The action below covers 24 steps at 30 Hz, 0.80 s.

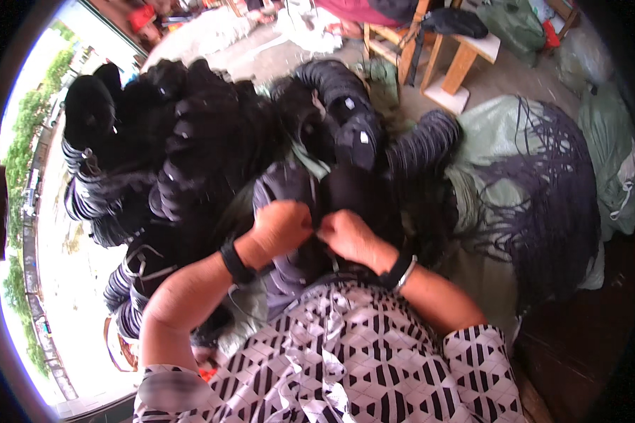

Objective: Lacing and preparing black athletic shoes for assembly or shipping.

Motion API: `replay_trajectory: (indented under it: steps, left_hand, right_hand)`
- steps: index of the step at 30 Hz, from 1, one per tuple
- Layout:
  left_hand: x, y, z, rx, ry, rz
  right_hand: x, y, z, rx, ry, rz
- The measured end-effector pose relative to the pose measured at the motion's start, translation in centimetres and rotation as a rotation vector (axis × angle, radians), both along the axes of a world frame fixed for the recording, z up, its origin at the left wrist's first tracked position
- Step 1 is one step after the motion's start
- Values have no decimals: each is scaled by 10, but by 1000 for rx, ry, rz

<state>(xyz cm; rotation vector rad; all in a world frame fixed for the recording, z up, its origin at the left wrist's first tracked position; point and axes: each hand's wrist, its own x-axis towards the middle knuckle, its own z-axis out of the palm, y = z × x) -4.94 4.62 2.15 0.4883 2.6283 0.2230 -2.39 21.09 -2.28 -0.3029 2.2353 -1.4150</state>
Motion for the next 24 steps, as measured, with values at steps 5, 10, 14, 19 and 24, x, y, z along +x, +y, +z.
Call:
replay_trajectory:
  steps: [5,10,14,19,24]
  left_hand:
    - [15,4,-7,63,50,100]
    - [23,4,-15,197,89,218]
    - [31,-3,-14,324,43,274]
    - [33,-10,-12,335,13,244]
    - [33,-13,-15,316,-13,164]
  right_hand:
    - [15,-7,-12,133,396,-31]
    - [16,-7,-4,252,551,52]
    - [1,0,-26,-183,-282,-29]
    - [-3,-5,11,-175,-419,27]
    - [-26,-2,37,268,1064,397]
